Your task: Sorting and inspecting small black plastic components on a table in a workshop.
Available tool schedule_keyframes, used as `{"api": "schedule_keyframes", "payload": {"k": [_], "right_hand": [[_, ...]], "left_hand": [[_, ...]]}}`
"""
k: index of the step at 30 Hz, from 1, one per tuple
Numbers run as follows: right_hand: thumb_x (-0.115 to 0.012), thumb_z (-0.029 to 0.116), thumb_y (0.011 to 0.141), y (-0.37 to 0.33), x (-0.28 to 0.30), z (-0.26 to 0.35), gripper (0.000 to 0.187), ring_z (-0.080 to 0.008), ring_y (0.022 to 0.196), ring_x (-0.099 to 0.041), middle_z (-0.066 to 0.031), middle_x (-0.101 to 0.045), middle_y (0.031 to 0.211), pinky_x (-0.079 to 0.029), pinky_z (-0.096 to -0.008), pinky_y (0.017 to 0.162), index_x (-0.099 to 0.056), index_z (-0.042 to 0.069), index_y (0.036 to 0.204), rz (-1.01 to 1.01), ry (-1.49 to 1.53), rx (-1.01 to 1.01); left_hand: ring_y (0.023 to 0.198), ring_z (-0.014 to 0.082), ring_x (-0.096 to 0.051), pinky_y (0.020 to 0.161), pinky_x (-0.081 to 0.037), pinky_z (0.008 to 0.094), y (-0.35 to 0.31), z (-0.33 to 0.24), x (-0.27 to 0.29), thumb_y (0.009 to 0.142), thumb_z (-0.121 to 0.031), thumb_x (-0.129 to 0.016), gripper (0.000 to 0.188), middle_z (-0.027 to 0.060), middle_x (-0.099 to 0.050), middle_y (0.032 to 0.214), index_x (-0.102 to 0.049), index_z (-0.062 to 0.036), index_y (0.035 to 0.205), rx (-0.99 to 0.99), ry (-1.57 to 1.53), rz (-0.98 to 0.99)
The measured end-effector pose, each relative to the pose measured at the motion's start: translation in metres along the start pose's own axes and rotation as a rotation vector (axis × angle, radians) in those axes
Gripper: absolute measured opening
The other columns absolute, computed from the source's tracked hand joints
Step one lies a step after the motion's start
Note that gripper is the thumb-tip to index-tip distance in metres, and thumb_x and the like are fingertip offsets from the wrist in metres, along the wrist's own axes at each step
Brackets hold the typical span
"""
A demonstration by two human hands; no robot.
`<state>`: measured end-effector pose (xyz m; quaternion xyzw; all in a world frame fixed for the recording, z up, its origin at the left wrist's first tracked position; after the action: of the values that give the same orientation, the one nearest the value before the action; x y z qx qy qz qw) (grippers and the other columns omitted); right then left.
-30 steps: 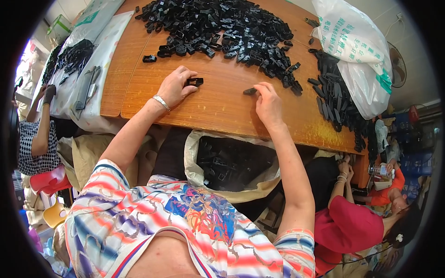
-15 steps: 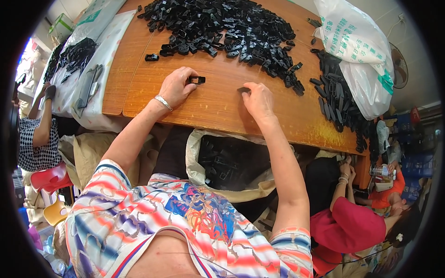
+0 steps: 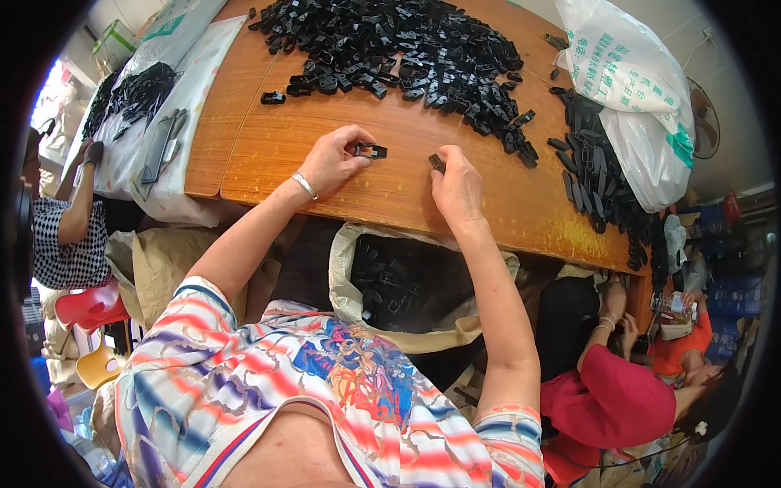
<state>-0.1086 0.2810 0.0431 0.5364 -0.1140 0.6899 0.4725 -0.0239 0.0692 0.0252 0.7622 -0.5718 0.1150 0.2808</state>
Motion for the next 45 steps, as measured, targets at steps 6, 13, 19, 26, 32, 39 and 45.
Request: {"api": "schedule_keyframes", "payload": {"k": [6, 13, 19, 26, 32, 39, 45], "right_hand": [[-0.069, -0.001, 0.078, -0.008, 0.025, 0.057, 0.022, -0.0306, 0.081, -0.065, -0.0123, -0.062, 0.095, -0.053, -0.0364, 0.067, -0.065, 0.002, 0.100, -0.027, 0.447, 0.172], [-0.071, 0.001, 0.077, -0.017, 0.029, 0.065, 0.026, -0.0313, 0.079, -0.065, -0.0110, -0.061, 0.095, -0.053, -0.0381, 0.067, -0.068, 0.006, 0.102, -0.005, 0.341, 0.248], [-0.073, 0.001, 0.076, -0.019, 0.024, 0.065, 0.028, -0.0282, 0.079, -0.065, -0.0108, -0.062, 0.096, -0.053, -0.0367, 0.067, -0.070, 0.007, 0.103, 0.059, 0.379, 0.194], [-0.075, 0.003, 0.076, -0.037, 0.011, 0.053, 0.027, -0.0211, 0.079, -0.063, -0.0112, -0.064, 0.090, -0.051, -0.0315, 0.069, -0.067, -0.001, 0.102, 0.095, 0.601, -0.005], [-0.076, 0.001, 0.073, -0.098, 0.018, 0.044, 0.029, -0.0269, 0.069, -0.060, -0.0141, -0.061, 0.084, -0.050, -0.0345, 0.065, -0.067, 0.001, 0.101, 0.210, 0.441, -0.011], [-0.076, 0.008, 0.075, -0.136, 0.024, 0.013, 0.024, -0.0270, 0.067, -0.063, -0.0139, -0.064, 0.085, -0.051, -0.0371, 0.064, -0.068, 0.002, 0.097, 0.505, 0.320, -0.086], [-0.069, 0.007, 0.080, -0.029, 0.034, -0.004, 0.010, -0.0330, 0.077, -0.064, -0.0161, -0.064, 0.083, -0.051, -0.0391, 0.068, -0.067, 0.002, 0.089, 0.140, 0.222, 0.144]], "left_hand": [[0.073, 0.0092, -0.060, 0.069, -0.052, 0.0263, -0.004, -0.002, -0.019, 0.080, -0.005, -0.072, 0.027, 0.0035, -0.067, 0.086, -0.062, -0.0027, 0.105, 0.204, -0.301, 0.207], [0.087, 0.0084, -0.063, 0.078, -0.052, 0.0256, -0.008, -0.027, -0.025, 0.083, -0.005, -0.071, 0.027, 0.0044, -0.068, 0.094, -0.060, -0.0003, 0.107, 0.118, -0.568, 0.271], [0.096, 0.0096, -0.061, 0.085, -0.053, 0.0246, -0.016, -0.025, -0.023, 0.089, -0.001, -0.067, 0.028, 0.0055, -0.064, 0.104, -0.055, 0.0009, 0.114, 0.247, -0.815, 0.363], [0.091, 0.0149, -0.066, 0.080, -0.055, 0.0276, -0.028, -0.044, -0.028, 0.084, 0.005, -0.064, 0.022, 0.0092, -0.067, 0.096, -0.059, 0.0020, 0.104, 0.116, -0.684, 0.190], [0.085, 0.0284, -0.065, 0.077, -0.053, 0.0375, -0.047, -0.047, -0.005, 0.077, -0.008, -0.074, 0.025, 0.0133, -0.066, 0.092, -0.065, -0.0029, 0.100, -0.208, -0.096, 0.114], [0.108, 0.0339, -0.057, 0.096, -0.046, 0.0421, 0.004, 0.074, 0.134, 0.078, -0.005, -0.069, 0.031, 0.0137, -0.064, 0.104, -0.063, -0.0057, 0.108, -0.141, 0.727, -0.473], [0.095, 0.0316, -0.062, 0.086, -0.050, 0.0392, 0.020, 0.106, 0.143, 0.078, -0.005, -0.070, 0.024, 0.0133, -0.065, 0.098, -0.065, -0.0058, 0.102, -0.015, 0.738, -0.259]]}}
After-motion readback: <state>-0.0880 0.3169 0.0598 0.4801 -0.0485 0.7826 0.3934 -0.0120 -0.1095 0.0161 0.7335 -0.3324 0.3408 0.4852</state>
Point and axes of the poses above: each hand's wrist, its own y-axis towards the middle knuckle, its own x-axis out of the back of the hand, z = x × y, the point moved 4 cm from there along y, towards the middle knuckle
